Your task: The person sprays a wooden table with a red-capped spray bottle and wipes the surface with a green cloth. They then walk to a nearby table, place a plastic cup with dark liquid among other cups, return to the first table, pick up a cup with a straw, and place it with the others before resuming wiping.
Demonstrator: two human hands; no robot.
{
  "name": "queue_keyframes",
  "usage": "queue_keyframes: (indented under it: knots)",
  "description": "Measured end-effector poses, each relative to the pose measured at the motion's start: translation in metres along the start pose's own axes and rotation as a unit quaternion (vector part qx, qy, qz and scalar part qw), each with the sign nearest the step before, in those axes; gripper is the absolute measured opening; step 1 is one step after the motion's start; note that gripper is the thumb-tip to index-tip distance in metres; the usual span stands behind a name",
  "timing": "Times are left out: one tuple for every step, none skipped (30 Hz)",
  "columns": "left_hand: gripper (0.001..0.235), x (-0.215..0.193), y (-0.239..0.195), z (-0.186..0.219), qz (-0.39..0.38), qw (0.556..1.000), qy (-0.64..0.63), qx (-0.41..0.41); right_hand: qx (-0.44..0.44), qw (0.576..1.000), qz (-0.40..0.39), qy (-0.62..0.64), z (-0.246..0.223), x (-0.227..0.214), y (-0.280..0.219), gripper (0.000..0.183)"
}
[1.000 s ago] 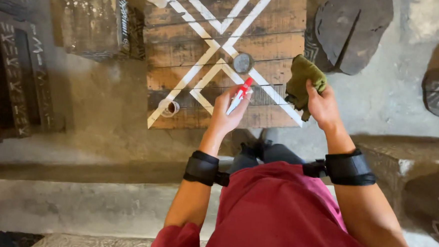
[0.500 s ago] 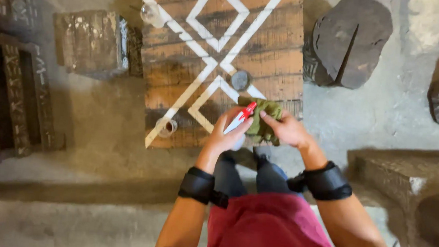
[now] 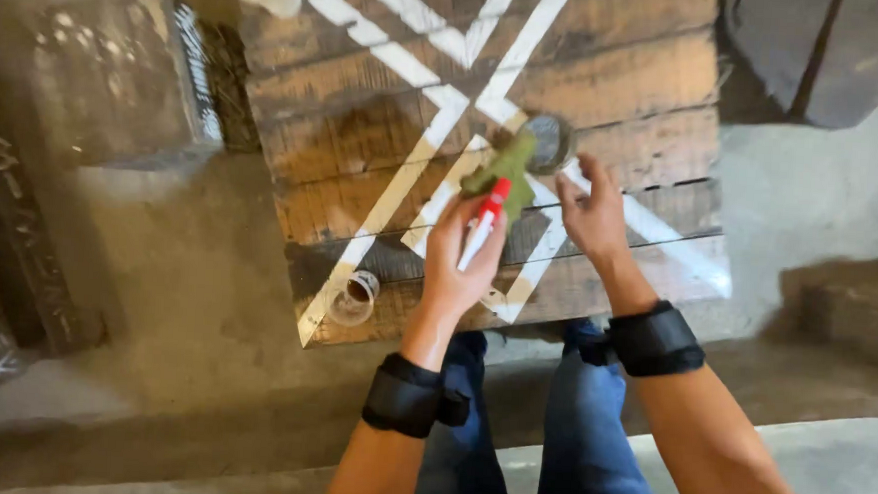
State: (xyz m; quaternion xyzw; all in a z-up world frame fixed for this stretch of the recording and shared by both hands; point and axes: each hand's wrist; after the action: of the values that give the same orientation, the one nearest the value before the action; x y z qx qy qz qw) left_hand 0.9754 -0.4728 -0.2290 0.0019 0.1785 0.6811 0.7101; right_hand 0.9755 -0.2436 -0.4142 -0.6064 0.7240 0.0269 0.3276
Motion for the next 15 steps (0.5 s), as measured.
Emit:
queue_keyframes:
  knots:
    - [0.017, -0.002, -0.009, -0.015, -0.003, 1.0, -0.001, -0.007, 0.007, 1.0, -0.002, -0.001, 0.001, 0.013, -0.003, 0.062]
    - [0.018, -0.003, -0.01, -0.03, 0.031, 0.999, 0.029, 0.018, -0.03, 0.995, 0.056, -0.08, -0.003, 0.025, 0.004, 0.08]
    - [0.019, -0.005, -0.01, -0.043, 0.065, 0.995, 0.058, 0.042, -0.065, 0.979, 0.112, -0.159, -0.009, 0.035, 0.011, 0.1]
    - [0.019, -0.008, -0.012, -0.05, 0.062, 0.996, 0.057, 0.041, -0.061, 0.979, 0.113, -0.159, -0.013, 0.043, 0.014, 0.1]
    - [0.02, -0.011, -0.013, -0.057, 0.072, 0.996, 0.05, 0.025, -0.067, 0.976, 0.122, -0.169, -0.017, 0.05, 0.018, 0.116]
    - [0.021, -0.015, -0.014, -0.062, 0.082, 0.996, 0.042, 0.009, -0.073, 0.972, 0.13, -0.179, -0.022, 0.056, 0.022, 0.132]
    - [0.021, -0.017, -0.016, -0.065, 0.078, 0.996, 0.041, 0.007, -0.068, 0.973, 0.131, -0.18, -0.018, 0.062, 0.029, 0.132]
    - [0.02, -0.02, -0.017, -0.068, 0.072, 0.997, 0.035, 0.004, -0.061, 0.97, 0.134, -0.192, -0.017, 0.067, 0.037, 0.135]
    - [0.018, -0.024, -0.018, -0.069, 0.066, 0.997, 0.03, 0.001, -0.054, 0.968, 0.136, -0.204, -0.016, 0.072, 0.044, 0.138]
    - [0.018, -0.026, -0.018, -0.072, 0.067, 0.997, 0.029, 0.0, -0.054, 0.968, 0.135, -0.205, -0.011, 0.075, 0.048, 0.138]
    - [0.018, -0.03, -0.018, -0.075, 0.046, 0.998, 0.042, -0.006, -0.04, 0.965, 0.145, -0.216, -0.007, 0.078, 0.051, 0.135]
    - [0.018, -0.034, -0.018, -0.076, 0.029, 0.998, 0.057, -0.012, -0.029, 0.961, 0.153, -0.227, -0.004, 0.081, 0.055, 0.132]
    - [0.018, -0.037, -0.019, -0.077, 0.032, 0.998, 0.058, -0.014, -0.032, 0.962, 0.15, -0.228, -0.001, 0.085, 0.057, 0.132]
    - [0.018, -0.04, -0.018, -0.078, 0.029, 0.998, 0.044, -0.028, -0.038, 0.96, 0.166, -0.222, 0.001, 0.09, 0.06, 0.127]
    - [0.018, -0.042, -0.018, -0.079, 0.026, 0.998, 0.029, -0.041, -0.044, 0.958, 0.182, -0.215, 0.003, 0.094, 0.063, 0.122]
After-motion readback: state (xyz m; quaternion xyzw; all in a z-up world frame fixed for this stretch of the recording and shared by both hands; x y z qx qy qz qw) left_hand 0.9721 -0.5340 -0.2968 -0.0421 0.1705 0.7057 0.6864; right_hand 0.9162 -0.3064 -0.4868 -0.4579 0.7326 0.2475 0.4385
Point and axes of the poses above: each hand's wrist, its own y-axis towards the middle knuckle, its own x-axis out of the palm, z = x × y, and after that the axes turned 12 degrees about x, right-handed
